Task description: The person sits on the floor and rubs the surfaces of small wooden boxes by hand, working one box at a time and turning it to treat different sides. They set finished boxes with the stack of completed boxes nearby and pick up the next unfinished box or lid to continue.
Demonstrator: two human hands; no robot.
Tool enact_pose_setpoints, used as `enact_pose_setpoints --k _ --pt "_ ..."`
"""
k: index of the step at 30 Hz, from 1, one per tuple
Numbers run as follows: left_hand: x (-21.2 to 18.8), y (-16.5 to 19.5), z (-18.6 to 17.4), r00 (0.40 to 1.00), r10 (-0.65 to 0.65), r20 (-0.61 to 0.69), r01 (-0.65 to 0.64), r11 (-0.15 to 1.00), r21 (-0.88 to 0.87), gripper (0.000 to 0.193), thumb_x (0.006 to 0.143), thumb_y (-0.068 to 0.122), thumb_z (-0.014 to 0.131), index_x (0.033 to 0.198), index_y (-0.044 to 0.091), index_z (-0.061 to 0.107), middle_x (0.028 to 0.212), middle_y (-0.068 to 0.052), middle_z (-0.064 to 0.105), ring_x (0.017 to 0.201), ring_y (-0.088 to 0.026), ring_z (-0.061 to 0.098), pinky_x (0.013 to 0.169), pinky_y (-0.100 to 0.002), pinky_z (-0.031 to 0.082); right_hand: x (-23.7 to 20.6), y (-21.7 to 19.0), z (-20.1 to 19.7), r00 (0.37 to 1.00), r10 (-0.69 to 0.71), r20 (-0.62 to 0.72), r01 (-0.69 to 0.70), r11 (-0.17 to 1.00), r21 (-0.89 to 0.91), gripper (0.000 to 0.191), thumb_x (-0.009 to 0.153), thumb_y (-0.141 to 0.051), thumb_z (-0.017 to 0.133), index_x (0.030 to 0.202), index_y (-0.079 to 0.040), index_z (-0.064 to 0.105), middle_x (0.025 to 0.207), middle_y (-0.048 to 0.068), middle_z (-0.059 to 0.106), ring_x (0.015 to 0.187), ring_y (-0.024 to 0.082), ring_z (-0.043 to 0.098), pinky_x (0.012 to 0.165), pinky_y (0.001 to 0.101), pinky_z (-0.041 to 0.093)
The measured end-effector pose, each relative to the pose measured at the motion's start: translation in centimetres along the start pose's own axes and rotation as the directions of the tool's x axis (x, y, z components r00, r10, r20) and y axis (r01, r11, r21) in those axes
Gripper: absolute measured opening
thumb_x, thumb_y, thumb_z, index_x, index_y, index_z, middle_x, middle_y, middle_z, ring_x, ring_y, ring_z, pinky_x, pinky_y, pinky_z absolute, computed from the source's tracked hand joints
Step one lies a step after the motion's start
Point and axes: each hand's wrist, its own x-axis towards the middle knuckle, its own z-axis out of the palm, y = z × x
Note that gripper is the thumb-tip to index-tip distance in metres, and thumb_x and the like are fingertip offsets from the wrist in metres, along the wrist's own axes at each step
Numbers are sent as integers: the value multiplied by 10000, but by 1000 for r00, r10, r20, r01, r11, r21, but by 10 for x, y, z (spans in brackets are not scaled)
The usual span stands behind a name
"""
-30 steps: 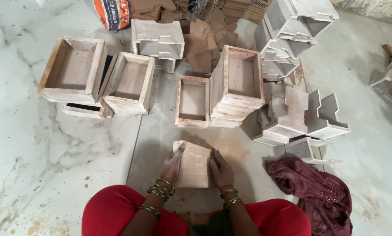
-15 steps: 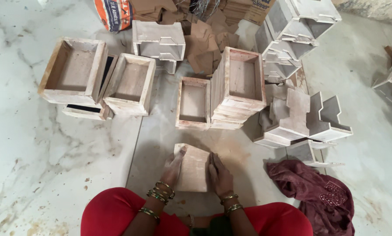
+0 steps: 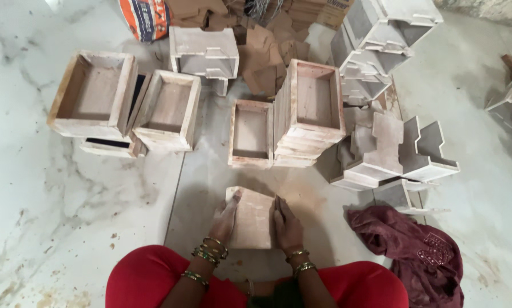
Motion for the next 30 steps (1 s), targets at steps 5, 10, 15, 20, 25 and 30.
enact_pose_setpoints --k 5,10,15,20,25,30 --pt "0 1 0 997 52 55 -45 992 -119 651 903 578 631 1153 -18 713 1074 -109 727 993 -198 634 926 -338 505 -5 -10 -1 998 -43 52 41 998 52 521 985 -243 577 1478 -85 520 1423 205 602 1320 362 580 1042 402 494" --pt "2 1 1 995 72 69 -64 992 -106 656 913 581 614 1133 -27 725 1052 -97 735 978 -192 636 916 -338 505 -9 -20 0 999 -23 -26 25 997 71 503 981 -238 595 1460 -91 551 1388 202 638 1290 363 622 1026 400 518" --pt "5 -4 2 991 100 87 -91 991 -100 617 893 576 627 1113 10 732 1042 -67 736 958 -168 631 894 -329 512 -3 -16 -3 997 -70 -32 72 996 46 502 982 -229 598 1459 -85 545 1370 222 638 1280 384 622 1016 417 516" --pt "9 -7 2 991 94 91 -82 988 -135 600 912 574 630 1064 3 732 994 -66 711 922 -161 615 853 -329 520 -1 -12 -6 999 43 25 -42 999 -29 486 973 -255 585 1445 -141 571 1382 177 642 1230 363 639 973 414 528" --pt "6 -7 1 986 120 118 -97 977 -189 581 909 560 631 1065 9 726 988 -56 715 916 -160 617 841 -327 518 -2 -13 -4 997 73 26 -73 997 5 506 962 -276 601 1448 -134 577 1293 174 680 1191 340 686 964 389 559" --pt "5 -4 2 993 75 94 -61 988 -144 613 928 558 642 1056 -35 730 981 -72 713 912 -157 609 848 -326 521 -2 -11 -5 999 -54 -2 54 997 50 478 982 -277 584 1429 -108 584 1356 167 668 1245 351 662 998 396 535"
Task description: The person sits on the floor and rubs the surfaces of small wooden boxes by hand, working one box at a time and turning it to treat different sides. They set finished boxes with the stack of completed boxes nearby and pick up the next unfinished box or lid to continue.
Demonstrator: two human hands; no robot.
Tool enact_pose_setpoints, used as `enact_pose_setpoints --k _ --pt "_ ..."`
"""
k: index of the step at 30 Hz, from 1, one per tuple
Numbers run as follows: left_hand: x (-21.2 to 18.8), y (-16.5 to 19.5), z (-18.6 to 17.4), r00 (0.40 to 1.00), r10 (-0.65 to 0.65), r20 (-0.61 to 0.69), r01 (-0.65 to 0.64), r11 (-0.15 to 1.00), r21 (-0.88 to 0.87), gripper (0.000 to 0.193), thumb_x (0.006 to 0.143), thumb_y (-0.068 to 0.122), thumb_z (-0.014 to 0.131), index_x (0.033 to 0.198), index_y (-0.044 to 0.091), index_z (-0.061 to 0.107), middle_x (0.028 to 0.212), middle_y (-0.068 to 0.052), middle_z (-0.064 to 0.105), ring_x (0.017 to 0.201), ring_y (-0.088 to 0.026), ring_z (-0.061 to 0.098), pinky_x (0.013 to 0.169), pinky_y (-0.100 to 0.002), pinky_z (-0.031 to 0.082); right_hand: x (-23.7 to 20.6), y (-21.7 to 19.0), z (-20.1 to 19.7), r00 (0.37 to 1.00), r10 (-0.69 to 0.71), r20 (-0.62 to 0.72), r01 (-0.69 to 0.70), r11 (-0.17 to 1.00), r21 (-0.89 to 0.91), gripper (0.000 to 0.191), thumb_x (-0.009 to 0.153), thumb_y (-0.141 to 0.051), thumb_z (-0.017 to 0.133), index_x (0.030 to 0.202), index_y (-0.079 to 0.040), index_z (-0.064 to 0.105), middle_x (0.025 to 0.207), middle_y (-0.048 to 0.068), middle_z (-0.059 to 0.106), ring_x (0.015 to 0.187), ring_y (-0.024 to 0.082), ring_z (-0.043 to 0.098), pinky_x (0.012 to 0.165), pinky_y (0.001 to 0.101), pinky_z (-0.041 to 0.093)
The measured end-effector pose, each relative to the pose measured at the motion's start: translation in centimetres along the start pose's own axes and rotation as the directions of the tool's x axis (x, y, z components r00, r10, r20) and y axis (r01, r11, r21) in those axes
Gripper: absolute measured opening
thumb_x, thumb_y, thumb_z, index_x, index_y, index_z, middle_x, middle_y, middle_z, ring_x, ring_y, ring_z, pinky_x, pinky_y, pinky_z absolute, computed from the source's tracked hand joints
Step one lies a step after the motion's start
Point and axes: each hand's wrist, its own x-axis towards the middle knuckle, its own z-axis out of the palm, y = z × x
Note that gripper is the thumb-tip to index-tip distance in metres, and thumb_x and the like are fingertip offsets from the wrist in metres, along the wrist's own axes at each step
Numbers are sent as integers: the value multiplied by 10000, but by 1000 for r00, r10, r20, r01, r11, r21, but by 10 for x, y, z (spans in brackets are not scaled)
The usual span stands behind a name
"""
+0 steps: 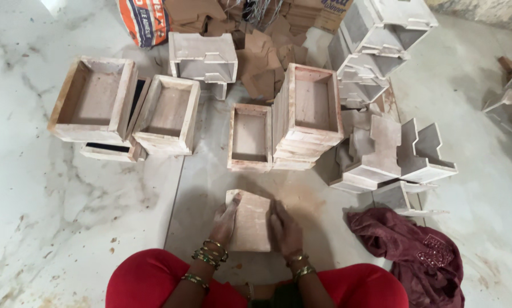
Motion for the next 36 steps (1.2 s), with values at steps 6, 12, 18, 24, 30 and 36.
enact_pose_setpoints --k 6,12,18,24,30,36 --pt "-1 2 -1 999 -30 16 30 1000 -5 642 922 589 620 1128 -12 708 1029 -95 693 935 -180 609 859 -342 517 0 -1 0 994 107 2 -107 991 -86 487 980 -290 576 1437 -123 582 1375 167 643 1236 369 631 972 412 526" --pt "-6 8 0 998 -22 -60 27 997 77 697 865 628 631 1133 -8 725 1082 -100 728 1009 -204 634 934 -339 492 -5 -13 -3 998 -63 0 63 997 -38 473 997 -272 564 1446 -122 572 1370 182 645 1256 366 632 979 412 543" --pt "-5 7 1 997 -6 -81 15 994 110 673 890 605 625 1105 -24 729 1040 -96 729 982 -193 638 922 -330 494 -10 -19 2 999 35 -6 -36 999 -31 506 979 -281 570 1461 -128 553 1394 179 628 1253 362 620 963 405 540" --pt "2 -2 0 996 89 27 -90 995 43 627 968 540 609 1020 -75 719 935 -91 702 876 -175 588 834 -342 510 -3 -5 4 997 55 -55 -60 995 -84 490 990 -289 579 1452 -127 566 1401 173 628 1296 350 605 1005 406 520" --pt "-1 3 2 1000 7 2 -7 1000 3 591 918 548 621 1086 -7 732 1000 -66 729 923 -164 629 864 -326 515 -5 -5 3 999 -30 -24 29 998 -60 511 972 -282 587 1450 -103 562 1408 180 620 1290 350 608 1014 404 518" --pt "-8 12 0 996 -51 -76 61 989 137 630 920 583 612 1155 8 717 1052 -78 729 973 -179 644 904 -317 505 1 -5 1 991 132 -19 -133 988 -80 501 967 -279 582 1445 -131 577 1391 163 636 1255 347 625 990 407 525"
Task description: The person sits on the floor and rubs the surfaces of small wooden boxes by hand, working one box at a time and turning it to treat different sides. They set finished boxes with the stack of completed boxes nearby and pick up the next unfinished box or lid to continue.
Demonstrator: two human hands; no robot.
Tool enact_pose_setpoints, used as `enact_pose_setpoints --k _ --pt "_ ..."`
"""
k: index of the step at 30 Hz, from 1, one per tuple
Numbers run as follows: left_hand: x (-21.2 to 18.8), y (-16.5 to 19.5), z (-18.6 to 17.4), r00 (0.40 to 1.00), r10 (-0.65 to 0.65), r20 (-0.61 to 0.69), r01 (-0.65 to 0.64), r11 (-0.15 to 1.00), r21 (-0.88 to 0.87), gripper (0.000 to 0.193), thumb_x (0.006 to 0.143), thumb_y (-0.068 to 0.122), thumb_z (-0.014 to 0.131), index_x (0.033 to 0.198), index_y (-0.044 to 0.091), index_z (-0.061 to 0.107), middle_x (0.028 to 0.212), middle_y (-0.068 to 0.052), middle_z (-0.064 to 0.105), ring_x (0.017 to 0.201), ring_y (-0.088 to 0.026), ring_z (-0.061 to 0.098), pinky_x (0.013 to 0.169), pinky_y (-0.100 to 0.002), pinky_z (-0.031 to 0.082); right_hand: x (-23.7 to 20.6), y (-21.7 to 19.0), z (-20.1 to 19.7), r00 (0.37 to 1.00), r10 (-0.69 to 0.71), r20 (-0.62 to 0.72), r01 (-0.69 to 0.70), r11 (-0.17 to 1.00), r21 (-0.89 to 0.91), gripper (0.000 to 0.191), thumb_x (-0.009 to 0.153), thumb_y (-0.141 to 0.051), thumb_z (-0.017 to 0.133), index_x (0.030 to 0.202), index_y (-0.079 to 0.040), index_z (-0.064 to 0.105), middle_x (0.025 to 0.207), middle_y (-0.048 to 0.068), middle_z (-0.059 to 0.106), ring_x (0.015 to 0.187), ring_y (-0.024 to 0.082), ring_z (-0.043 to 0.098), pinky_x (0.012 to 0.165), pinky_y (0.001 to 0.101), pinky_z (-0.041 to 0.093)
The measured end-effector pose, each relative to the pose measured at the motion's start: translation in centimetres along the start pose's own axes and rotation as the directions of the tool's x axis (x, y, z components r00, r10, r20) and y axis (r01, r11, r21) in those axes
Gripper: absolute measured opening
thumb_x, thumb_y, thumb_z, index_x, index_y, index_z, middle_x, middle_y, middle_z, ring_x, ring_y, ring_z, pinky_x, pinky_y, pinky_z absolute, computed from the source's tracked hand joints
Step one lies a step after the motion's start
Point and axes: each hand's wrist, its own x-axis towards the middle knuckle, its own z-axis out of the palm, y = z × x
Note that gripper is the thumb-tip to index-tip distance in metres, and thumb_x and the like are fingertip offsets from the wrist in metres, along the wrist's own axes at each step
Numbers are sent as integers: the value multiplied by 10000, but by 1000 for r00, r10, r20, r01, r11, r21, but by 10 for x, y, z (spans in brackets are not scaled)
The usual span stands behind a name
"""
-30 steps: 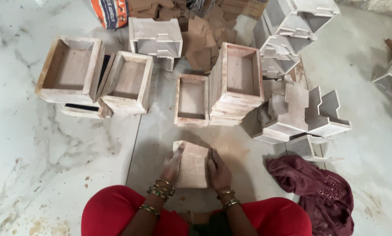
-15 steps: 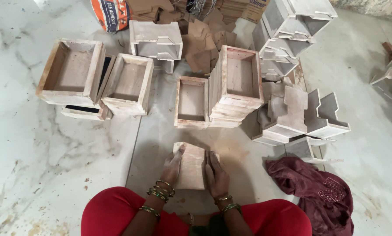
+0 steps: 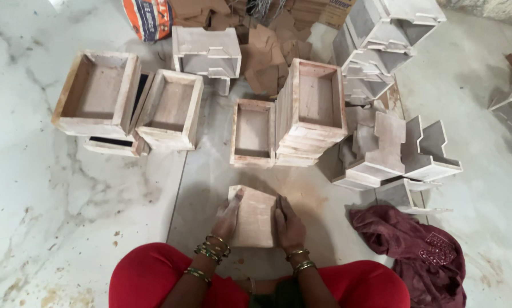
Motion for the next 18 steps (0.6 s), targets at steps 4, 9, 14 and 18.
enact_pose_setpoints --k 4,9,14,18 --pt "1 -1 1 992 75 98 -58 986 -159 664 908 582 622 1138 -32 725 1045 -97 725 965 -185 623 884 -340 513 0 1 -1 986 -165 -17 166 986 35 487 986 -307 574 1440 -131 573 1379 173 648 1262 347 641 1000 406 542" --pt "2 -5 1 999 -11 38 16 988 -151 595 909 548 640 1180 21 687 1080 -58 706 997 -158 625 907 -313 509 0 1 -1 1000 -31 -1 31 999 -42 494 984 -319 564 1460 -186 566 1381 149 647 1234 359 631 972 432 534" --pt "4 -5 0 996 46 80 -32 986 -163 626 918 556 630 1143 -21 715 1057 -77 727 964 -167 633 883 -316 516 0 4 -1 996 -80 30 80 997 -8 530 967 -339 576 1474 -189 541 1373 155 641 1211 357 646 956 425 549" --pt "3 -7 -1 994 37 100 -19 984 -180 621 930 549 636 1144 -28 717 1039 -87 704 939 -172 616 861 -326 511 -1 8 2 999 -47 16 47 999 -17 496 983 -334 554 1458 -188 559 1412 149 630 1225 355 642 959 424 544"
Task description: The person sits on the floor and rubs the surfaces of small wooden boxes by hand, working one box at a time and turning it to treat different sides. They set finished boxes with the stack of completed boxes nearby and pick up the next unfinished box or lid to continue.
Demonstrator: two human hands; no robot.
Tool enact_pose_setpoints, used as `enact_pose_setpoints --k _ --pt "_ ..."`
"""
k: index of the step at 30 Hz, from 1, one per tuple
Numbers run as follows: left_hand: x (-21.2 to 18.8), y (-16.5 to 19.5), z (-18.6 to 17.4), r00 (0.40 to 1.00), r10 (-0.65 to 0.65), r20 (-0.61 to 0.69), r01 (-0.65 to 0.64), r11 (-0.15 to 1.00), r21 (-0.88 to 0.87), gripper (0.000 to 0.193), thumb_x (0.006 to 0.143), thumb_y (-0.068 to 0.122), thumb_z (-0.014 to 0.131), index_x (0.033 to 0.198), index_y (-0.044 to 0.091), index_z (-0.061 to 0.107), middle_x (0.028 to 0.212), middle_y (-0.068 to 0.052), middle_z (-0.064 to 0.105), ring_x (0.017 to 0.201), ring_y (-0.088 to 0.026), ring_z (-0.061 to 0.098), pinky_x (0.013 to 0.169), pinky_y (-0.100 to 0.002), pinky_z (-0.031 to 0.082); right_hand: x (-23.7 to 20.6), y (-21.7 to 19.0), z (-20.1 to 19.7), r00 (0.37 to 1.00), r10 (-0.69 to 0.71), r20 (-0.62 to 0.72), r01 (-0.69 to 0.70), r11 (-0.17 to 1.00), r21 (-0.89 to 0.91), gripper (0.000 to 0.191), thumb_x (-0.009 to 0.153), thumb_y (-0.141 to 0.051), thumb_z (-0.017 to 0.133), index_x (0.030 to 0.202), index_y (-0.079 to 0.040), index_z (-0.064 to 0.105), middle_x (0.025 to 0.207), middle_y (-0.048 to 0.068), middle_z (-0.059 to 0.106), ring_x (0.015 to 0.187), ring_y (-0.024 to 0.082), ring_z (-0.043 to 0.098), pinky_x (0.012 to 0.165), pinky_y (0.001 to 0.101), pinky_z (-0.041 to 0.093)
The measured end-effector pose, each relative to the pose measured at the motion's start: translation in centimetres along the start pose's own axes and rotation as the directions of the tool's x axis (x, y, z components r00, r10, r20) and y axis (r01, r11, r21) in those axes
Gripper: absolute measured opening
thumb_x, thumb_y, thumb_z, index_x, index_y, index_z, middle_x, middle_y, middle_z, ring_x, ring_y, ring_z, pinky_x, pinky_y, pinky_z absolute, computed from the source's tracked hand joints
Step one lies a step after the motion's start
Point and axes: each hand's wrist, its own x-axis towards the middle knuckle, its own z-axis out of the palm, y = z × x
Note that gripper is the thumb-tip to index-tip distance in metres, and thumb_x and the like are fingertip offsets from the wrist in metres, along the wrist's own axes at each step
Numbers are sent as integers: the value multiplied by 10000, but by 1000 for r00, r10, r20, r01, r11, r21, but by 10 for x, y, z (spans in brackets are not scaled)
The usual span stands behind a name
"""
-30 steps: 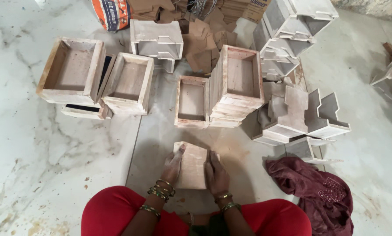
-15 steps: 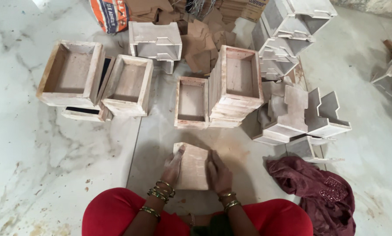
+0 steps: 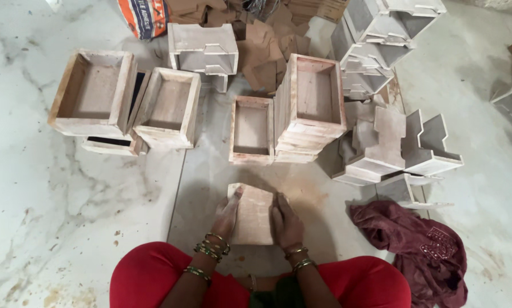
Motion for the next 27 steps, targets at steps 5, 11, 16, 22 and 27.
enact_pose_setpoints --k 5,11,16,22,27 --pt "3 -1 0 1000 15 -15 -15 1000 19 602 916 548 637 1141 -3 726 1051 -61 727 944 -139 634 872 -304 516 2 2 1 1000 15 5 -15 1000 18 522 970 -349 570 1463 -179 558 1354 162 663 1227 344 653 983 410 541" --pt "5 -4 -1 1000 13 -23 -11 997 71 628 927 564 631 1100 -31 733 1006 -65 724 916 -144 626 847 -320 523 2 -1 -1 992 125 -6 -125 992 28 510 965 -351 571 1447 -184 568 1363 142 659 1224 330 650 975 396 542" --pt "4 -4 0 1000 24 -8 -24 1000 4 622 927 555 644 1107 -34 723 999 -61 714 915 -153 621 847 -318 522 1 -1 -1 978 -210 -15 211 976 47 501 988 -324 575 1453 -137 581 1388 175 639 1283 365 613 1026 415 515" --pt "1 4 1 999 -7 -31 9 998 61 633 911 568 626 1127 -19 723 1017 -67 727 935 -164 632 868 -321 523 1 2 0 991 131 -4 -131 991 -22 523 939 -330 567 1444 -194 579 1408 121 626 1222 338 630 966 404 531" --pt "-3 4 3 999 -3 -44 6 997 72 635 893 581 621 1160 13 718 1061 -64 732 975 -161 634 899 -314 510 -1 4 2 991 -115 -69 117 993 27 464 1000 -304 568 1438 -150 578 1387 154 645 1285 349 631 1025 404 528"
